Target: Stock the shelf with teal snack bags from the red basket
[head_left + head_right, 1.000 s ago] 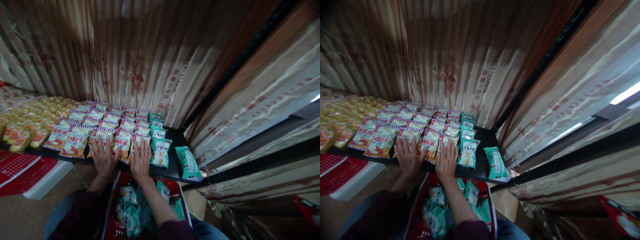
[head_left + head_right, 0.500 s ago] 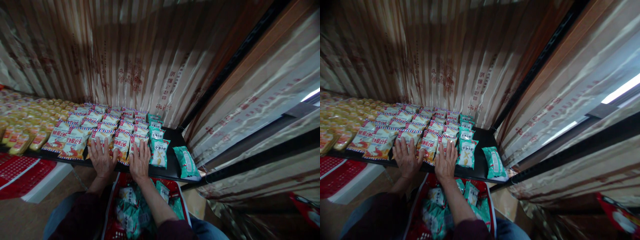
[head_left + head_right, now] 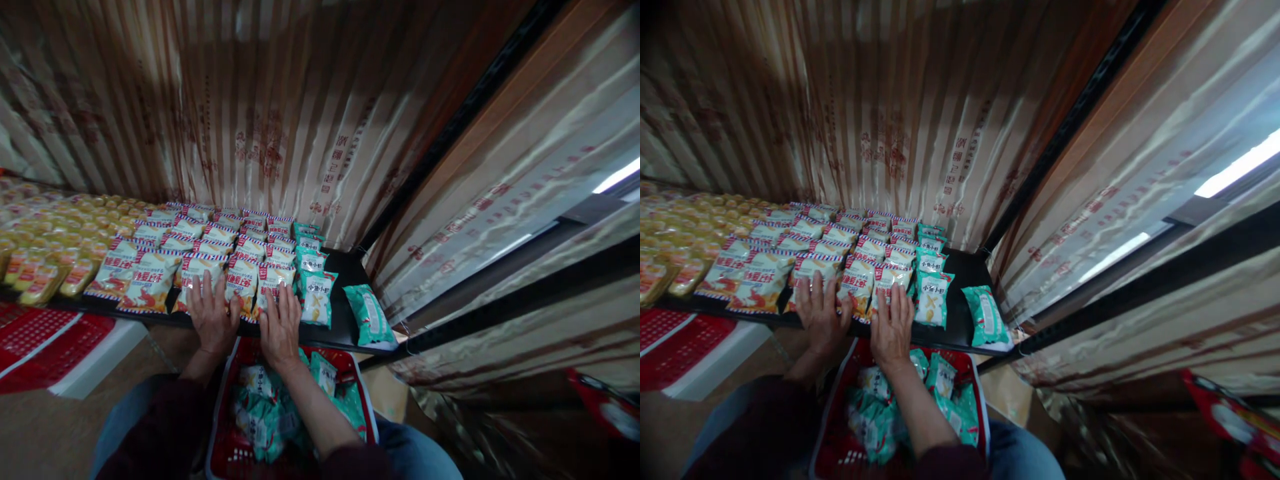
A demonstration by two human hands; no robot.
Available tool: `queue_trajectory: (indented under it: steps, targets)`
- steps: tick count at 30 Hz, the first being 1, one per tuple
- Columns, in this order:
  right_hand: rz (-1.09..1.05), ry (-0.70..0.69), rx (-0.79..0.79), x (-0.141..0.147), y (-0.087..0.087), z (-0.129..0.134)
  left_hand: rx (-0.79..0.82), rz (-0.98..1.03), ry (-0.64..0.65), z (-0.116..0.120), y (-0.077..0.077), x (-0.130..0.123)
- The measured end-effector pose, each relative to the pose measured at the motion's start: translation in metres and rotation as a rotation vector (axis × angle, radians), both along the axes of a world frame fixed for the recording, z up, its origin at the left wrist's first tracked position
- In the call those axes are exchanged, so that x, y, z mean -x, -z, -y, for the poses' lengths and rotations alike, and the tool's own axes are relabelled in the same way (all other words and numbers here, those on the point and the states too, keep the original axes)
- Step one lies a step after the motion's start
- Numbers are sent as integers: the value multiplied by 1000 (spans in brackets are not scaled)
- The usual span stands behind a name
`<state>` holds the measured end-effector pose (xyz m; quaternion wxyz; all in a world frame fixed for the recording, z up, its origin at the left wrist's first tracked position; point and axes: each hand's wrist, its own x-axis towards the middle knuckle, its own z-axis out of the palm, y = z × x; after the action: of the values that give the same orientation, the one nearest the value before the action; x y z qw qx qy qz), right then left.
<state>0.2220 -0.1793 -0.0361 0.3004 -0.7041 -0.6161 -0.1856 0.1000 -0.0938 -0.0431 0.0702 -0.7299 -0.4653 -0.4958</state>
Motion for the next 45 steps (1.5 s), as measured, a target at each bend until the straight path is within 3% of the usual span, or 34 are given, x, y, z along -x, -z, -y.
queue_trajectory:
  steps: [7,13,19,22,26,29,31,38,45]
  targets:
    - [-12,-108,-4,12,13,45,-109,-65,425,47,7,-18]
    - [-81,-99,-24,4,37,97,-78,-123,755,102,19,-27]
    - [-163,-141,38,-3,74,148,103,-349,768,159,58,-31]
    - [-189,-147,39,-8,73,159,73,-370,733,170,57,-34]
    - [-229,-21,-50,-26,45,146,-36,-329,678,157,21,-49]
    - [-285,55,-130,-48,24,119,-1,-327,513,135,-6,-68]
    - [-346,105,-166,-65,16,96,10,-354,475,120,-15,-80]
    - [-667,234,-133,-114,13,29,-75,-410,534,85,-15,-104]
    - [-743,151,-80,-111,12,11,-66,-334,466,69,-10,-112]
